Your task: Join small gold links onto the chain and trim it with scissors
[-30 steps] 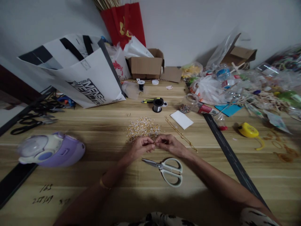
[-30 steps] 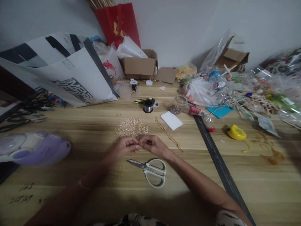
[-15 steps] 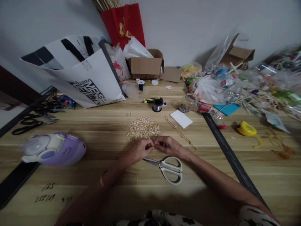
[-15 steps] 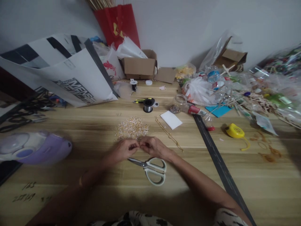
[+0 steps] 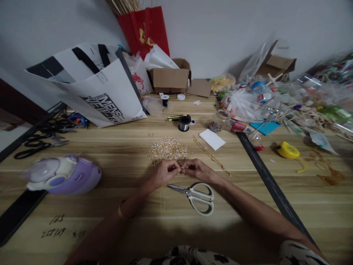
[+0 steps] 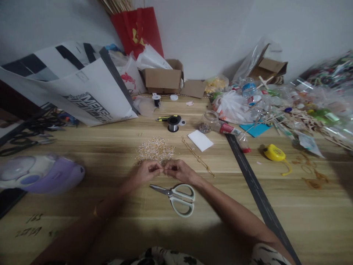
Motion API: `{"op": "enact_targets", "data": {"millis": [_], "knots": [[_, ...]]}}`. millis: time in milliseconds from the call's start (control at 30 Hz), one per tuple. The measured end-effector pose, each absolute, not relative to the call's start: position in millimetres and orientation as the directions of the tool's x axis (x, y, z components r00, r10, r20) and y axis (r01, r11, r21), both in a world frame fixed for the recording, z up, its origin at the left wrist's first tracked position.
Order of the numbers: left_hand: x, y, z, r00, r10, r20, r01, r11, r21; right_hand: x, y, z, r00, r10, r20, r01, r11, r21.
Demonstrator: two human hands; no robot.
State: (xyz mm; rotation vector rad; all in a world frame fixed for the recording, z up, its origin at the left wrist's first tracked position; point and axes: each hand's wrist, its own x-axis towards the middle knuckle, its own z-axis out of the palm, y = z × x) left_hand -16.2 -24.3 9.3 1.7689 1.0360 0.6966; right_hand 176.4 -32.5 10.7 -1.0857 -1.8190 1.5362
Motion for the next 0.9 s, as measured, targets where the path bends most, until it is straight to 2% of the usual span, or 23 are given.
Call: {"op": "enact_targets", "data": {"millis": [133,333,900], "knots": [[-19,-22,13,0.516,0.854,-0.068,0.224,-0.058,0.973,178,-32,17,-0.562,0.821,-0.103,0.211,0.022,-0.977],[-22,-20,14,0.523,0.834,-0.175,0.144,0.116,0.983,179,-34,27,-0.566,0.818,-0.104,0.255,0.054,-0.965],[-24,-18,18,0.541,0.815,-0.210,0.084,0.196,0.977,180,-35,44,-0.543,0.836,-0.073,0.401,0.182,-0.898]]}}
